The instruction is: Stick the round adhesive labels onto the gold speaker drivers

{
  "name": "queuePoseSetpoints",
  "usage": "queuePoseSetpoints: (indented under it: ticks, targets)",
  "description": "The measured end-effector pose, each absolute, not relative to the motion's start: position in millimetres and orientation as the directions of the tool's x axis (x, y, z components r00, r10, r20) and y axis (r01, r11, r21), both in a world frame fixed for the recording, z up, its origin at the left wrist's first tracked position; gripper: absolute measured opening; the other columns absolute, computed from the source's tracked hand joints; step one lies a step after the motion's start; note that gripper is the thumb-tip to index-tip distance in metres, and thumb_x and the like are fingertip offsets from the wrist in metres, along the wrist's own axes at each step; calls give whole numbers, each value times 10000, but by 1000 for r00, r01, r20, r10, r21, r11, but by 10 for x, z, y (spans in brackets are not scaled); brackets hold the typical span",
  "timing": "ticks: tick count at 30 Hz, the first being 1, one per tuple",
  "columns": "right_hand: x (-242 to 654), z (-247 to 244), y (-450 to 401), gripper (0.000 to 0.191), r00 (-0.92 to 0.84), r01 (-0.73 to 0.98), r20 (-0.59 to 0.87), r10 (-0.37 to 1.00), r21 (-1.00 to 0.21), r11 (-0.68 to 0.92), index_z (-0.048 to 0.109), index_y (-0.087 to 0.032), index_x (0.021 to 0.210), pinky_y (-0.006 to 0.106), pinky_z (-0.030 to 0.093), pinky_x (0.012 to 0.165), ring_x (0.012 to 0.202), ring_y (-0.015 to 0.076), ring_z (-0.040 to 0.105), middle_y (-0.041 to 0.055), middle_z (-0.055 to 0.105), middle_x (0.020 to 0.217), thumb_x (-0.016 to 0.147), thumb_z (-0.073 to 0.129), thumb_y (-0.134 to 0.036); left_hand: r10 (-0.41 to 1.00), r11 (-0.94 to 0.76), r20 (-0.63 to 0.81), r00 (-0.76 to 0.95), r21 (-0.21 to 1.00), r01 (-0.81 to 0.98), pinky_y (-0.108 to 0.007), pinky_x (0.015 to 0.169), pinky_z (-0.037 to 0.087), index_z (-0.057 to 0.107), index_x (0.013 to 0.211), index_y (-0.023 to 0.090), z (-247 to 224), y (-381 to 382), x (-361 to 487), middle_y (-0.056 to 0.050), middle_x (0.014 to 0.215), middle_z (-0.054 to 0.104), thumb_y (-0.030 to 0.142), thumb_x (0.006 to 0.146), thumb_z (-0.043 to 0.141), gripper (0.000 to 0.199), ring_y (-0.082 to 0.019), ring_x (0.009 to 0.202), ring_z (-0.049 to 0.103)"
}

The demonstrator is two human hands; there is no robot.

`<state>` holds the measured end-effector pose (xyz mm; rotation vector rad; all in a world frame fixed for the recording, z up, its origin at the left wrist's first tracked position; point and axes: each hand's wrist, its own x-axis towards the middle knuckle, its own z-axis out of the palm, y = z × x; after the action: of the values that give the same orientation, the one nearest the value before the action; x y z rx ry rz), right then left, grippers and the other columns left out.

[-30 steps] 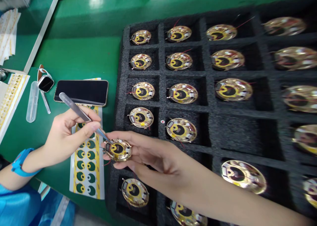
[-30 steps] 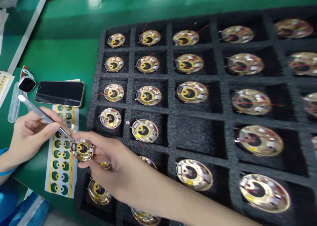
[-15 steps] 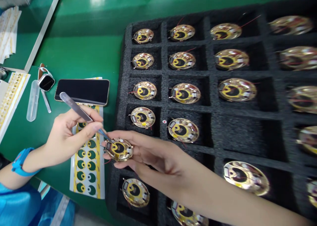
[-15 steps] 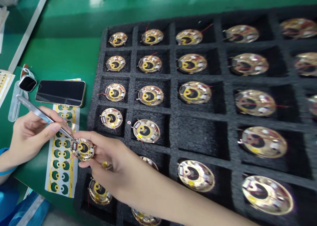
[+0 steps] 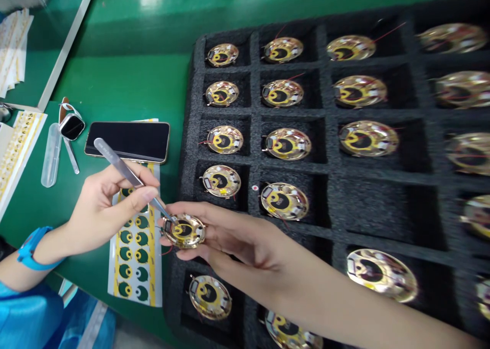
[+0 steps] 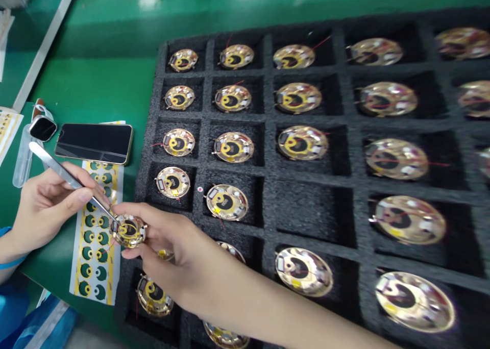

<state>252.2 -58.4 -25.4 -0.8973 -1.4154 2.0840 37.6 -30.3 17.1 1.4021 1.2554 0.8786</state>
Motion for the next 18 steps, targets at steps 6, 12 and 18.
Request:
queuePoseSetpoints:
  ticks: [6,12,18]
  targets:
    - [2516,-274,-594,476,-667,-13,-235,707,-945,-326,542,-296,1375,277,615,820,842,150,744,25,735,1044,929,473,-143,978,26,-79,194,965,262,-287,655,561,655,829,189,166,-315,383,-26,777,697,321,838,707,142,-164,685,672]
    - [2519,-291,-614,462,-657,2,-244,714,-947,-322,533,-303,1382,273,617,797,829,143,739,38,712,1138,940,486,-179,976,13,-71,207,963,269,-300,658,559,650,835,191,165,-309,382,-25,781,693,314,848,695,131,-167,684,674]
    - [2524,-293,-618,472,-647,25,-248,721,-952,-304,528,-294,1392,266,616,749,785,140,729,34,721,1056,932,497,-193,979,19,-73,188,962,273,-298,663,557,648,830,193,171,-310,387,-29,784,694,333,842,702,150,-169,691,672]
